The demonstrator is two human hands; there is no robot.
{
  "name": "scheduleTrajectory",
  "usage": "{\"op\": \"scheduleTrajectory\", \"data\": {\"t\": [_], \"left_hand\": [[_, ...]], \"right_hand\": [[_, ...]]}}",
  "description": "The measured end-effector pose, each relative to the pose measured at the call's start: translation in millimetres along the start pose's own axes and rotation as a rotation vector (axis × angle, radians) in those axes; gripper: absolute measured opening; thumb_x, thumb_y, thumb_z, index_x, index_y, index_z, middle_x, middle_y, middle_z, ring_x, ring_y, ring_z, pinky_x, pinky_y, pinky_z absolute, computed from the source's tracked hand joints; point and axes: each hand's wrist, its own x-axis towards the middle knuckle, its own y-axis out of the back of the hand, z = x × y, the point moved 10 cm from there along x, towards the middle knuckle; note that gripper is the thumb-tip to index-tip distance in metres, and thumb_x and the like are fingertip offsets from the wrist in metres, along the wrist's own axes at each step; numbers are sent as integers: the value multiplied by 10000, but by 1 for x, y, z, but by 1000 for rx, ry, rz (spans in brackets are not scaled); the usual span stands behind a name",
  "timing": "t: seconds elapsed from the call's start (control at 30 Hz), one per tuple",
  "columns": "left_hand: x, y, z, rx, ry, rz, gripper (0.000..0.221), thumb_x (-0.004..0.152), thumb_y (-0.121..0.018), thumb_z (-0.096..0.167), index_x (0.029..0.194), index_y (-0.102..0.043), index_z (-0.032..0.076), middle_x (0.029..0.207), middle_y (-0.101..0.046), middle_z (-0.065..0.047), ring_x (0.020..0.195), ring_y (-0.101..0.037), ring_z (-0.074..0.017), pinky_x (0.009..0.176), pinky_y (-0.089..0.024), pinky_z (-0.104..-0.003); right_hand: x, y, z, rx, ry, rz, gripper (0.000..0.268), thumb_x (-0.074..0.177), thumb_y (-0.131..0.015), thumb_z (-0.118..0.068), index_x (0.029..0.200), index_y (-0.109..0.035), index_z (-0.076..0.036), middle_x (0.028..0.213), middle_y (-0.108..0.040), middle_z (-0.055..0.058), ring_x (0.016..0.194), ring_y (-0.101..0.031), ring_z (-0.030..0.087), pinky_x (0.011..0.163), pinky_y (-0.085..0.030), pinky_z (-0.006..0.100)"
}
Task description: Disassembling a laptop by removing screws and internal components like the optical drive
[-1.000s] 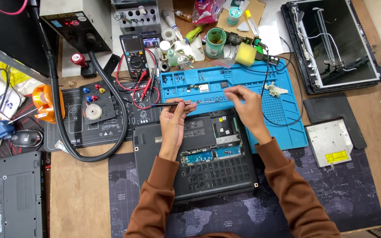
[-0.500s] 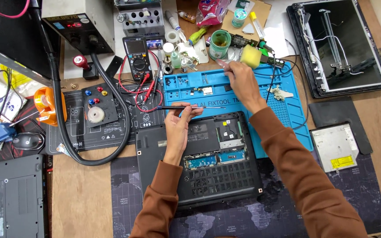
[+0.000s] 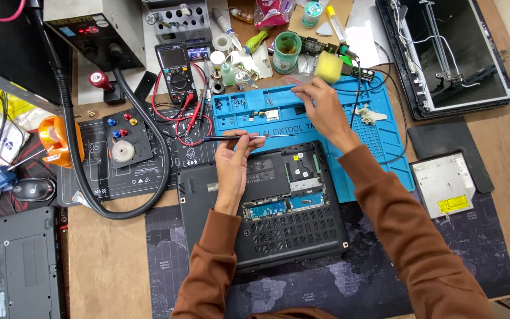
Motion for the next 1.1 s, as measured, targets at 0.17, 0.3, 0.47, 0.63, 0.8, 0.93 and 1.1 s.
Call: {"op": "scheduleTrajectory", "data": {"t": [0.17,0.3,0.47,0.63,0.8,0.93,1.1], "left_hand": [[2,-4,4,12,-3,-8,115,1014,-634,97,1068,-575,14,1032,-692,-207,930,-756,-353,856,-639,-423],[-1,-4,1,64,-6,-18,126,1015,-637,116,1074,-585,18,1016,-700,-194,912,-760,-342,846,-641,-416],[-6,-12,-5,154,36,-99,156,1003,-652,118,1090,-610,-5,965,-724,-206,856,-769,-328,794,-645,-396],[-25,-35,9,201,99,-174,201,955,-711,107,1092,-633,-17,896,-744,-222,781,-770,-302,756,-640,-387],[-53,-35,46,524,138,-254,173,972,-704,173,1042,-713,16,886,-759,-157,792,-753,-202,749,-635,-346],[-78,-8,114,1140,-152,-137,199,986,-693,322,1045,-749,139,896,-734,-69,838,-742,-229,746,-598,-339],[-141,40,157,1636,-148,180,285,987,-689,272,1178,-633,67,1061,-576,-175,1012,-645,-420,848,-552,-516]], "right_hand": [[-36,22,-33,135,-69,-37,158,1067,-615,-71,1148,-751,-80,942,-641,84,870,-665,217,784,-559,347],[-70,31,-34,172,-107,-60,162,1043,-646,-105,1176,-738,-95,1004,-698,98,943,-707,235,784,-580,326],[-88,34,-90,263,-153,-246,242,1033,-625,-142,1236,-693,-27,1069,-690,184,979,-697,303,881,-571,433],[-112,10,-128,375,-240,-381,349,1031,-610,-170,1346,-606,-20,949,-711,153,775,-648,236,761,-549,405],[-124,4,-120,341,-286,-306,162,1070,-554,-161,1134,-658,-54,761,-678,155,730,-605,166,694,-534,421],[-132,-3,-76,308,-359,-257,181,1094,-492,-168,1083,-657,-98,844,-729,136,698,-560,183,685,-500,412],[-117,-5,-68,161,-220,-225,205,1132,-429,-151,1053,-602,-75,893,-641,134,865,-663,324,814,-518,452]]}}
